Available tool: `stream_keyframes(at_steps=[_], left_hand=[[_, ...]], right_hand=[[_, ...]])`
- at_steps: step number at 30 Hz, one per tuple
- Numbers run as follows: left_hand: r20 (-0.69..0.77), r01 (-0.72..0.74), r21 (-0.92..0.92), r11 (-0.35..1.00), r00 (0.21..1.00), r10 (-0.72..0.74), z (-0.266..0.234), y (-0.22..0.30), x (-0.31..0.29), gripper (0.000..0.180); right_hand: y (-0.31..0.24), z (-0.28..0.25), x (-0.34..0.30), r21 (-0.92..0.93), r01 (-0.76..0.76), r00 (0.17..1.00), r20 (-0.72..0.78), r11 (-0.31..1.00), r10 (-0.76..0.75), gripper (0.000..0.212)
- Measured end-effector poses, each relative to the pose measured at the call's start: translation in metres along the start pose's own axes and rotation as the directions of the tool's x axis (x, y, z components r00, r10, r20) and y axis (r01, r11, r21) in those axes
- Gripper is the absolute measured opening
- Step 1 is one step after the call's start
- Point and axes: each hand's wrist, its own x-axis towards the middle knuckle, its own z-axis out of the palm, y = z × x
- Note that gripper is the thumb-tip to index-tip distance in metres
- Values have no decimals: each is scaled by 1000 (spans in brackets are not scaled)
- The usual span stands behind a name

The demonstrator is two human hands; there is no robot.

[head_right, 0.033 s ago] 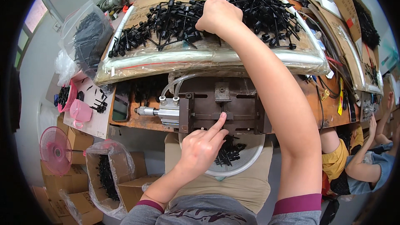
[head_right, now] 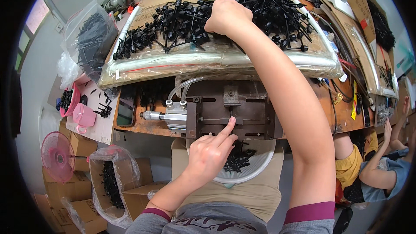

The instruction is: Manually assembling small black cable connectors using a mechanical assembly jig at a workstation.

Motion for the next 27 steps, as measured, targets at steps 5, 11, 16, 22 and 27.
stream_keyframes(at_steps=[5, 11, 16, 22, 27], left_hand=[[2, -2, -12, 1000, 1000, 2, -1, -1, 0, 20], [23, 6, -9, 1000, 1000, -5, -2, -1, 0, 21], [39, 5, -5, 1000, 999, -5, -3, -1, -1, 23], [39, 6, -43, 999, 999, -4, -5, -2, -1, 23], [43, -9, -199, 980, 999, 18, -18, 6, -8, 23]], right_hand=[[5, -9, -5, -66, 52, 995, 94, 996, -46, 25], [20, -15, -27, -67, 164, 977, 150, 984, -152, 23], [24, -15, -42, -154, 202, 979, 65, 967, -194, 21], [44, -35, -47, -234, 185, 981, -7, 955, -192, 13], [58, -48, -55, -257, 205, 979, 49, 944, -199, 16]])
